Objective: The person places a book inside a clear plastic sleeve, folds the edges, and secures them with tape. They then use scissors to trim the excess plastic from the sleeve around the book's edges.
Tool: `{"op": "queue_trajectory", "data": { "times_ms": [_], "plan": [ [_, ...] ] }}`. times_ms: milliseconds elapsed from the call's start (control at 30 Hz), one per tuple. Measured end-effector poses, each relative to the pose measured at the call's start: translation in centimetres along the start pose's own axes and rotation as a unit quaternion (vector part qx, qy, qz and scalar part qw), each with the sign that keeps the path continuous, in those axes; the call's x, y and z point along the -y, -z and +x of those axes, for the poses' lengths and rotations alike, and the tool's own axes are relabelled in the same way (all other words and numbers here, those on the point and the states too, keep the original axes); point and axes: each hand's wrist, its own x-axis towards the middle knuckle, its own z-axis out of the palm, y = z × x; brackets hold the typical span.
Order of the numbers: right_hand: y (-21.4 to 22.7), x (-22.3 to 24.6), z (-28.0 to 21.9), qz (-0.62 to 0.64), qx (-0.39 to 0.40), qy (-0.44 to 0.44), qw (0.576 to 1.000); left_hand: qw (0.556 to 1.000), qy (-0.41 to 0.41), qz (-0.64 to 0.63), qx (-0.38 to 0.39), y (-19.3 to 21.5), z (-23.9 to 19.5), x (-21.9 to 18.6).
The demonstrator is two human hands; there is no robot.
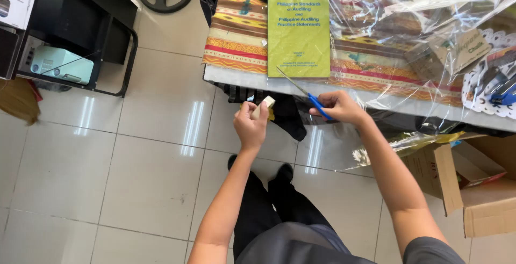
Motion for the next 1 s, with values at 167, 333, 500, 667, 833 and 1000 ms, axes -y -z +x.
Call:
{"op": "queue_trajectory", "data": {
  "times_ms": [167, 333, 500, 667, 833, 1000],
  "plan": [
    [-1.4, -0.2, 1.8, 0.020, -0.029, -0.007, 0.999, 1.000, 0.019, -0.007, -0.021, -0.5, 4.3, 0.3],
    [-2.5, 1.2, 5.2, -0.038, -0.158, 0.013, 0.987, 0.999, -0.040, 0.034, -0.005, -1.8, 10.0, 3.1],
    [-2.3, 1.9, 10.8, -0.115, -0.348, -0.081, 0.927, 0.981, -0.116, 0.150, 0.038, -4.7, 18.7, 5.9],
    [-3.0, 2.7, 16.5, -0.184, -0.438, -0.050, 0.879, 0.958, -0.167, 0.227, 0.041, -7.9, 27.1, 7.3],
    [-4.6, 2.5, 21.1, -0.198, -0.450, -0.061, 0.869, 0.940, -0.263, 0.195, 0.097, -12.6, 33.1, 9.8],
    [-6.3, 3.3, 23.7, -0.200, -0.454, -0.073, 0.865, 0.816, -0.341, 0.421, 0.202, -14.4, 34.3, 12.7]
  ]
}}
